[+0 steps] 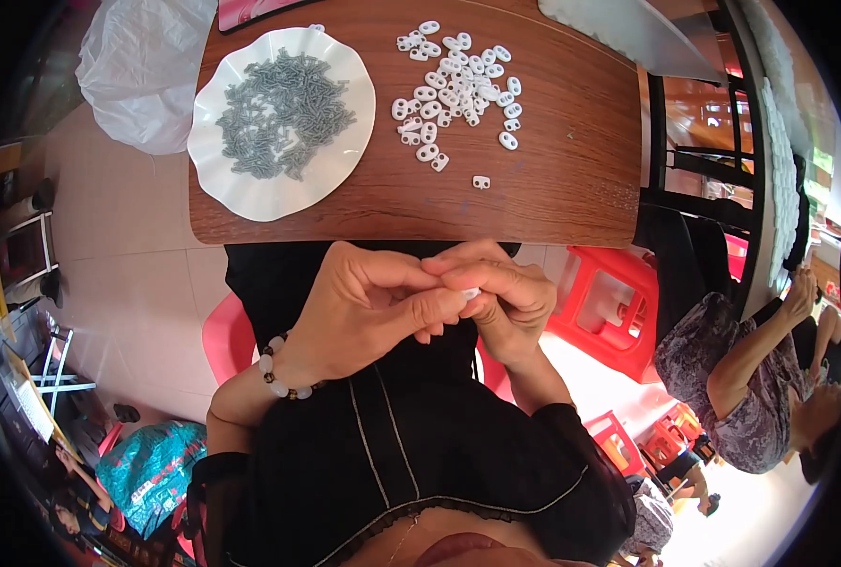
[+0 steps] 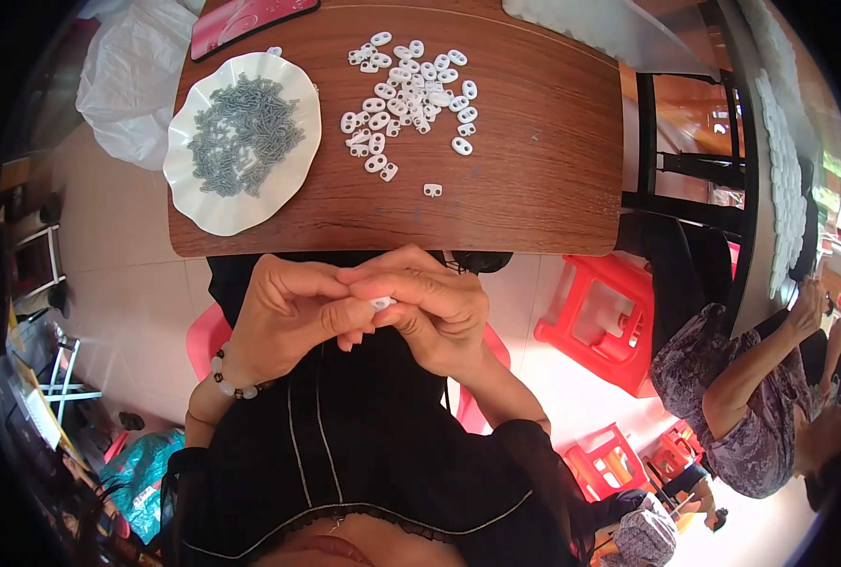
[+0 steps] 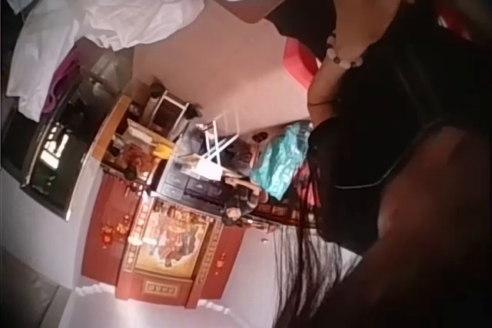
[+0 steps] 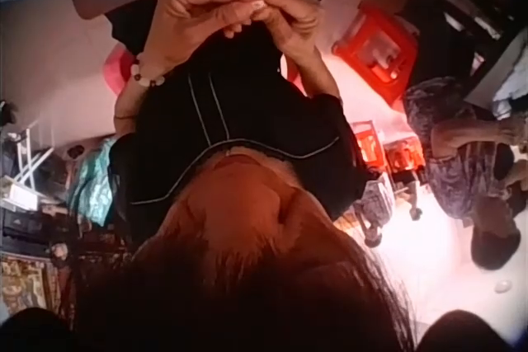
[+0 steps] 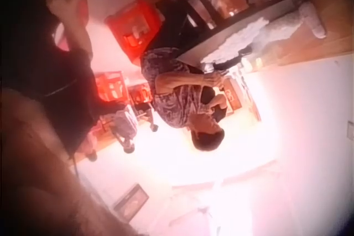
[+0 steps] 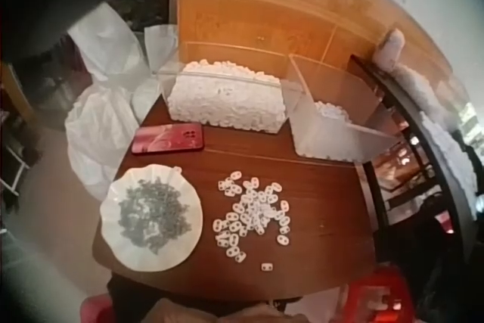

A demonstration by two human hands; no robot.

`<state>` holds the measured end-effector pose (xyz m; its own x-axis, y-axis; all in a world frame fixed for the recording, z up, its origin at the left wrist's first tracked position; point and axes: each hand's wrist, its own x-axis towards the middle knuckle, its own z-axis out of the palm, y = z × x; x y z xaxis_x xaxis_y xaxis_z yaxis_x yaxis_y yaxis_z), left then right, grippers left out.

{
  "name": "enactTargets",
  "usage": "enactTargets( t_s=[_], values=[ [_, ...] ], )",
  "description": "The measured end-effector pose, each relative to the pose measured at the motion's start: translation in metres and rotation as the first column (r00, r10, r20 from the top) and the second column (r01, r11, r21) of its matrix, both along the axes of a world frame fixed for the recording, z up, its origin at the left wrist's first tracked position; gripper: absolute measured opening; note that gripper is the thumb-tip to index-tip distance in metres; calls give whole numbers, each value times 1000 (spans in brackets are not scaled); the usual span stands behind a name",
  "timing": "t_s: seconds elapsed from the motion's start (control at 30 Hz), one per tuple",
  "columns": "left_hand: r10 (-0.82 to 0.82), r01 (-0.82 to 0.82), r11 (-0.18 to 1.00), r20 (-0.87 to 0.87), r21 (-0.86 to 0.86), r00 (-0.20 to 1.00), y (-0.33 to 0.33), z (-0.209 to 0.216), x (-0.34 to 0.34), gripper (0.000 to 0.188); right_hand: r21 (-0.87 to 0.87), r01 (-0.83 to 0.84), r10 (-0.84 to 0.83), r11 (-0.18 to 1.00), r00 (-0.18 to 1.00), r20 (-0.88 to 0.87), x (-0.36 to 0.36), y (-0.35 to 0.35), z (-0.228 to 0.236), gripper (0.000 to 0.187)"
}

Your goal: Manually assembling small white plastic components by inserting tiny grey beads into them.

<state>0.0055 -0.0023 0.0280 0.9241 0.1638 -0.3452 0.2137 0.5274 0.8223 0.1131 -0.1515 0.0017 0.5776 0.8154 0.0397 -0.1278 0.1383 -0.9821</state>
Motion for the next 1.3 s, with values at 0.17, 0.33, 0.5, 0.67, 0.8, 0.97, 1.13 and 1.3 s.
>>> enactTargets(
  t_s=[0.17, 0.33, 0.5, 0.67, 0.8, 0.97, 1.13, 1.3],
  values=[
    [-5, 5, 1000, 30, 13, 1000, 2, -1, 5, 17, 68, -44, 34, 997, 990, 138, 9, 4, -6, 39],
    [-26, 26, 999, 7, 25, 1000, 3, 2, 5, 18, 53, -75, 58, 996, 963, 265, 13, 5, -8, 43],
    [-55, 55, 998, -5, 20, 998, 3, 0, 4, 18, 68, -55, 40, 996, 978, 205, 5, 2, -9, 44],
    [-36, 35, 998, -37, -47, 999, -1, -2, 3, 15, 92, 10, -31, 996, 972, 233, 0, 4, -12, 34],
    [14, -16, 999, -46, -51, 999, -5, -8, 6, 19, 33, 84, -89, 996, 980, 181, -5, 5, -11, 40],
    [20, -23, 999, -72, -45, 997, -4, -15, 9, 21, 5, 71, -70, 997, 969, 235, -1, 5, -22, 38],
    [92, -98, 989, -60, -109, 994, -4, -24, 14, 23, 47, 12, -9, 999, 998, -67, 4, 13, -30, 43],
    [166, -165, 984, 7, -64, 986, -5, -34, 19, 25, 100, -88, 109, 991, 968, -227, 14, 13, -43, 56]
  ],
)
